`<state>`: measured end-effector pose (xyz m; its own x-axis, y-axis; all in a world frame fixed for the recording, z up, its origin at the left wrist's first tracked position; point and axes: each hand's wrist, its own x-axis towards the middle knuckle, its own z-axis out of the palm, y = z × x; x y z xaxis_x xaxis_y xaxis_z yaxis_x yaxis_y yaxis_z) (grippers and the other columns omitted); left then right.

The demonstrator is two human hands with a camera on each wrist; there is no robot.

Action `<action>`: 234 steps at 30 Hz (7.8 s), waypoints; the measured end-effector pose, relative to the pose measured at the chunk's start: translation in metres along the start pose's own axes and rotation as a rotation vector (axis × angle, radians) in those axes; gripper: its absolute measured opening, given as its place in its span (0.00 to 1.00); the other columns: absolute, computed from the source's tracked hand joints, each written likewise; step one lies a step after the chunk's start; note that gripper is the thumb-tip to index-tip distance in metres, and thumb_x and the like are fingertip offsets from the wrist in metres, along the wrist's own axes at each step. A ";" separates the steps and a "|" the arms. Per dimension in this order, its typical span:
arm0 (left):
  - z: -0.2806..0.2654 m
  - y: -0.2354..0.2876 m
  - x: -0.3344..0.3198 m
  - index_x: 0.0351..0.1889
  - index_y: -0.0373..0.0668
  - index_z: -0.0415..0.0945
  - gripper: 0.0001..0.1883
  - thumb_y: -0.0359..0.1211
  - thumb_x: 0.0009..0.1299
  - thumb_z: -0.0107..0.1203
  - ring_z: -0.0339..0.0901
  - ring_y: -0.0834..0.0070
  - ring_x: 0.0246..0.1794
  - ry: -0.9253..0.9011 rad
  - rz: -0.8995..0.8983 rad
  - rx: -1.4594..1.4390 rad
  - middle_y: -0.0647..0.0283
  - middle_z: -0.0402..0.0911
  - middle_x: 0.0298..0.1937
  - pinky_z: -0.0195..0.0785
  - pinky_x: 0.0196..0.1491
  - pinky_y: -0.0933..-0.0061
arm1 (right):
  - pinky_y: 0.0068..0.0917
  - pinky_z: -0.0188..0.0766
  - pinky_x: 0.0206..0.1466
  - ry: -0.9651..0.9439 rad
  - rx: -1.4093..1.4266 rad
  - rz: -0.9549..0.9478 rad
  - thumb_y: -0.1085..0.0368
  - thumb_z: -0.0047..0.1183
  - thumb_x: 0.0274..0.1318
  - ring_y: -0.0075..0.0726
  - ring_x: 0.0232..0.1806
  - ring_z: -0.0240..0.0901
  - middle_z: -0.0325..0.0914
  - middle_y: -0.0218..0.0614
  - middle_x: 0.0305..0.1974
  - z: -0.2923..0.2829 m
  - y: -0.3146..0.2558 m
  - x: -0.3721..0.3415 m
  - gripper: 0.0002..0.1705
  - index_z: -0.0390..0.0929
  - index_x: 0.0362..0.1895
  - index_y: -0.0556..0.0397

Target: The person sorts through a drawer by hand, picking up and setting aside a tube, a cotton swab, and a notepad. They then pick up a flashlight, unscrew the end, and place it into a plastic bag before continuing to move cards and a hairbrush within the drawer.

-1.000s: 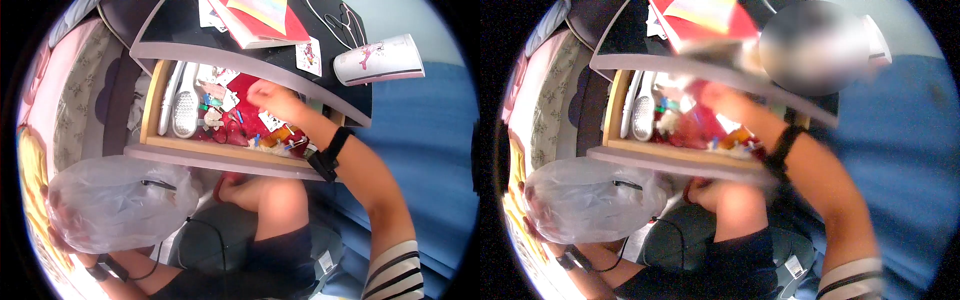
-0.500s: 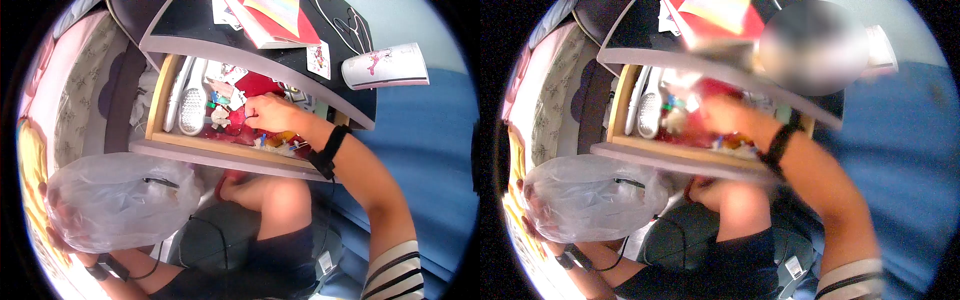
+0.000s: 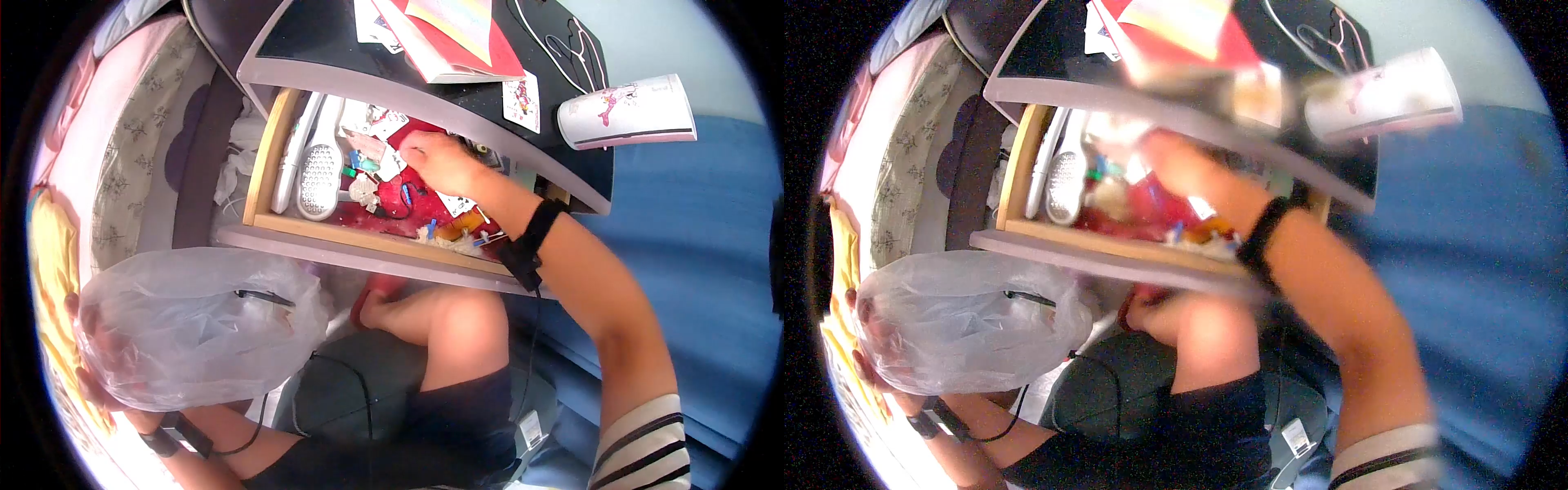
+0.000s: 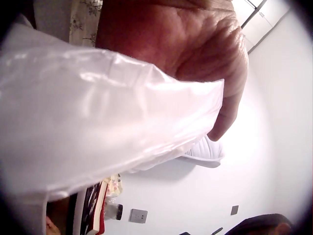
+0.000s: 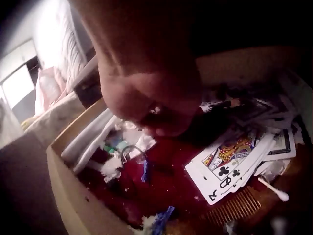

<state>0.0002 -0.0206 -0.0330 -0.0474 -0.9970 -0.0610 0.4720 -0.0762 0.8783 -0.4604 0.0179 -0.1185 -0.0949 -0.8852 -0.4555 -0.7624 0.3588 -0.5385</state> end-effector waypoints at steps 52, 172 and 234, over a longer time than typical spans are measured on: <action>-0.029 0.014 0.006 0.67 0.37 0.40 0.41 0.40 0.61 0.51 0.69 0.63 0.54 -0.314 -0.135 -0.146 0.50 0.58 0.62 0.68 0.53 0.67 | 0.44 0.68 0.44 -0.133 -0.635 -0.056 0.64 0.49 0.49 0.55 0.41 0.73 0.76 0.48 0.34 0.011 -0.062 -0.005 0.08 0.76 0.34 0.51; 0.008 0.002 -0.004 0.69 0.40 0.39 0.44 0.51 0.61 0.47 0.55 0.62 0.64 -0.146 -0.097 -0.036 0.58 0.54 0.66 0.49 0.64 0.54 | 0.47 0.68 0.41 0.582 -0.244 0.409 0.57 0.49 0.50 0.62 0.36 0.71 0.75 0.54 0.34 -0.024 0.142 -0.154 0.20 0.68 0.45 0.55; 0.019 0.005 -0.005 0.65 0.34 0.50 0.39 0.45 0.61 0.54 0.73 0.77 0.37 -0.124 -0.098 -0.048 0.57 0.71 0.52 0.68 0.32 0.85 | 0.28 0.70 0.43 0.135 0.300 0.321 0.68 0.62 0.37 0.34 0.39 0.74 0.76 0.41 0.40 -0.029 0.007 -0.101 0.29 0.68 0.49 0.60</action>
<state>-0.0143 -0.0158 -0.0191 -0.2022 -0.9757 -0.0838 0.5008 -0.1766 0.8473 -0.4748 0.1012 -0.0554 -0.3935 -0.7385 -0.5475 -0.4638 0.6737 -0.5754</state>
